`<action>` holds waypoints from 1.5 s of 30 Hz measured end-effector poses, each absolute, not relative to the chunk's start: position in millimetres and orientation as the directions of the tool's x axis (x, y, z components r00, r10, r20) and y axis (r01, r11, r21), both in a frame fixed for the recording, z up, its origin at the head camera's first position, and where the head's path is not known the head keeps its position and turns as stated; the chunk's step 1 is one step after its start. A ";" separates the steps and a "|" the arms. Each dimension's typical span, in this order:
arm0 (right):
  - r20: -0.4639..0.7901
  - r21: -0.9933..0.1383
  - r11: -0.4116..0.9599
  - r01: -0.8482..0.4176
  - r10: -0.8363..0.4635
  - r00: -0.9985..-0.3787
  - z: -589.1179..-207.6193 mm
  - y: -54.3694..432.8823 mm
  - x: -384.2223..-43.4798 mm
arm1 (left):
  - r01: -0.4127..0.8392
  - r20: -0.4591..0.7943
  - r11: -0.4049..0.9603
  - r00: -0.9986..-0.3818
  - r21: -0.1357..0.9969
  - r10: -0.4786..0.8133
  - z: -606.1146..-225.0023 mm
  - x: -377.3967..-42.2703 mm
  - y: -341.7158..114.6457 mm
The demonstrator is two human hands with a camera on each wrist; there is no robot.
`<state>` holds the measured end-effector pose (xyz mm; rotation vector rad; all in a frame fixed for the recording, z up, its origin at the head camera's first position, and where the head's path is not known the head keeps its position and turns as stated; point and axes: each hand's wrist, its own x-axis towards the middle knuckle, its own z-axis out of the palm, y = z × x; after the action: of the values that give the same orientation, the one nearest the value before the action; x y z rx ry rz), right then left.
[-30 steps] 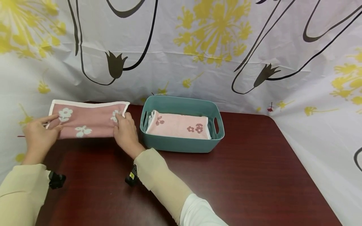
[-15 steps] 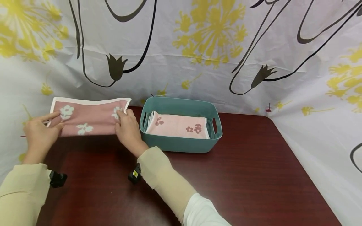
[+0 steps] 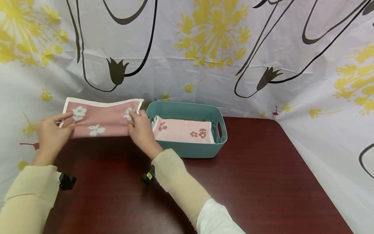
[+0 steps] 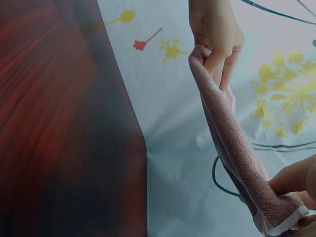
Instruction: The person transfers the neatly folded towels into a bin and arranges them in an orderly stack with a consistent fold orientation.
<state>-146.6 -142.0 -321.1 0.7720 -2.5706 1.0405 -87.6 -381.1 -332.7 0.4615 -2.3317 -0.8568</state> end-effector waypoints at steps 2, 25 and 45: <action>0.419 -0.564 0.606 -0.561 -0.375 -0.827 -321.3 -136.5 -149.2 | -0.103 0.405 0.726 -0.772 0.680 -0.489 -332.5 -90.1 -376.8; 0.389 -0.569 0.636 -0.522 -0.351 -0.851 -319.5 -79.5 -168.0 | 0.015 0.478 0.716 -0.755 0.698 -0.449 -334.7 -119.8 -324.2; 0.374 -0.565 0.680 -0.467 -0.293 -0.880 -321.1 -36.8 -182.5 | 0.109 0.508 0.703 -0.769 0.703 -0.389 -333.3 -143.2 -285.5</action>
<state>-182.5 -36.8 -321.1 0.6084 -2.6409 0.9916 -143.2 -285.5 -333.3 0.2127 -2.2534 -0.9851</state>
